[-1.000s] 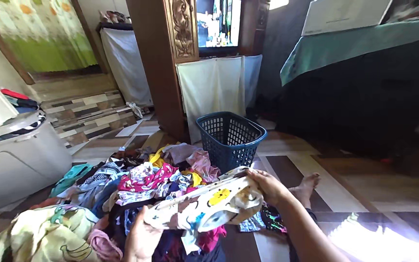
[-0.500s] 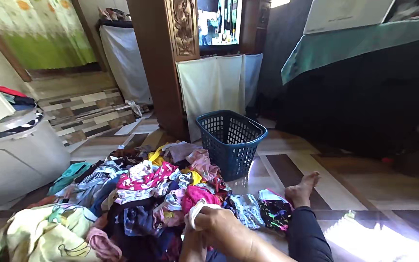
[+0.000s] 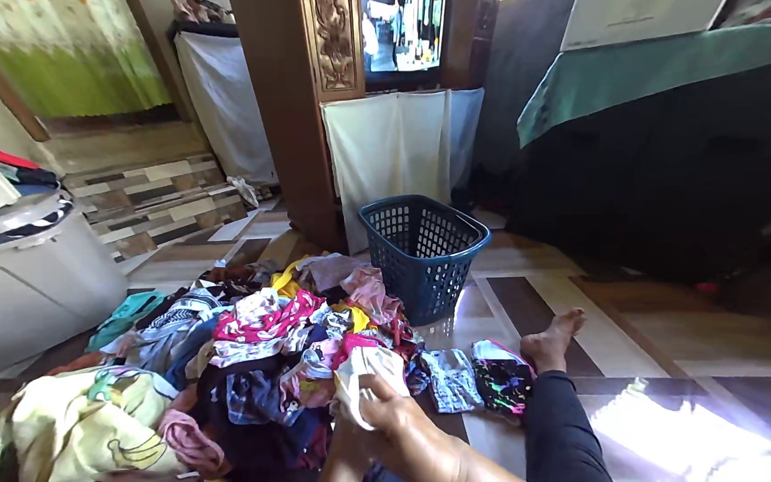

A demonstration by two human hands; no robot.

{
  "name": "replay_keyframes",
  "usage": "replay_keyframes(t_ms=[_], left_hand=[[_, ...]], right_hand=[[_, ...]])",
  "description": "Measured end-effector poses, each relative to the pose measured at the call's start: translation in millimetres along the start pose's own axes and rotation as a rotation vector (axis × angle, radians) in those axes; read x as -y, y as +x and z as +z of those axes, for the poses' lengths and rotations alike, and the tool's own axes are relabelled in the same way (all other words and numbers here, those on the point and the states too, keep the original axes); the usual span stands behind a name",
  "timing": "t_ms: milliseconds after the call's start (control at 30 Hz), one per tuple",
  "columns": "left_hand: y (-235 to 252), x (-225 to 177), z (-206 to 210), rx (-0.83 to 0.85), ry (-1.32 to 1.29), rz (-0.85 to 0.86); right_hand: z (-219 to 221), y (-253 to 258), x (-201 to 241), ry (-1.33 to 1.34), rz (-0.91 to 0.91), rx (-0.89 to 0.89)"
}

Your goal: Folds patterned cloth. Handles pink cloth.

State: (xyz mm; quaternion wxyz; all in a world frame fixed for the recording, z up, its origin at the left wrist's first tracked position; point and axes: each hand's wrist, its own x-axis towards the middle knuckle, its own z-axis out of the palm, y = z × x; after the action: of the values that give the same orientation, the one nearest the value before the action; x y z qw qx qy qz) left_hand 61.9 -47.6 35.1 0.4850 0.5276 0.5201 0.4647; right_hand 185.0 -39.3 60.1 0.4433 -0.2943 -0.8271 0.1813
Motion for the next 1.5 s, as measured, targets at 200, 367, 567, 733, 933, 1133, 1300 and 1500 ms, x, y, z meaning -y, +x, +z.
replay_keyframes(t_ms=[200, 367, 567, 733, 933, 1133, 1300, 1500], left_hand=[[45.6, -2.0, -4.4, -0.129, -0.503, -0.258], [50.9, -11.0, -38.7, -0.022, -0.346, -0.285], [61.2, -14.0, -59.4, 0.046, -0.148, -0.07], [59.8, -29.0, -73.0, -0.111, -0.154, 0.111], [53.9, -51.5, -85.7, -0.006, -0.653, 0.258], [60.1, -61.3, -76.4, 0.007, -0.674, 0.258], [66.1, -62.3, -90.6, -0.236, -0.329, 0.334], [74.2, -57.3, -101.4, -0.437, 0.118, 0.441]], right_hand=[[-25.1, 11.1, -24.5, -0.062, 0.557, 0.127], [-48.9, 9.0, -75.1, 0.169, 0.874, -0.009], [-45.2, 24.6, -59.1, 0.721, 1.018, -0.45], [-56.0, 39.5, -45.7, 0.892, 0.98, -0.467], [-55.5, 38.8, -47.7, 1.105, 0.406, -0.366], [-11.1, 31.6, -40.7, 0.787, 0.541, -0.062], [-46.7, 41.5, -59.9, 0.516, 0.439, -0.314], [-73.6, 52.2, -56.8, 0.175, 0.361, -0.265]])
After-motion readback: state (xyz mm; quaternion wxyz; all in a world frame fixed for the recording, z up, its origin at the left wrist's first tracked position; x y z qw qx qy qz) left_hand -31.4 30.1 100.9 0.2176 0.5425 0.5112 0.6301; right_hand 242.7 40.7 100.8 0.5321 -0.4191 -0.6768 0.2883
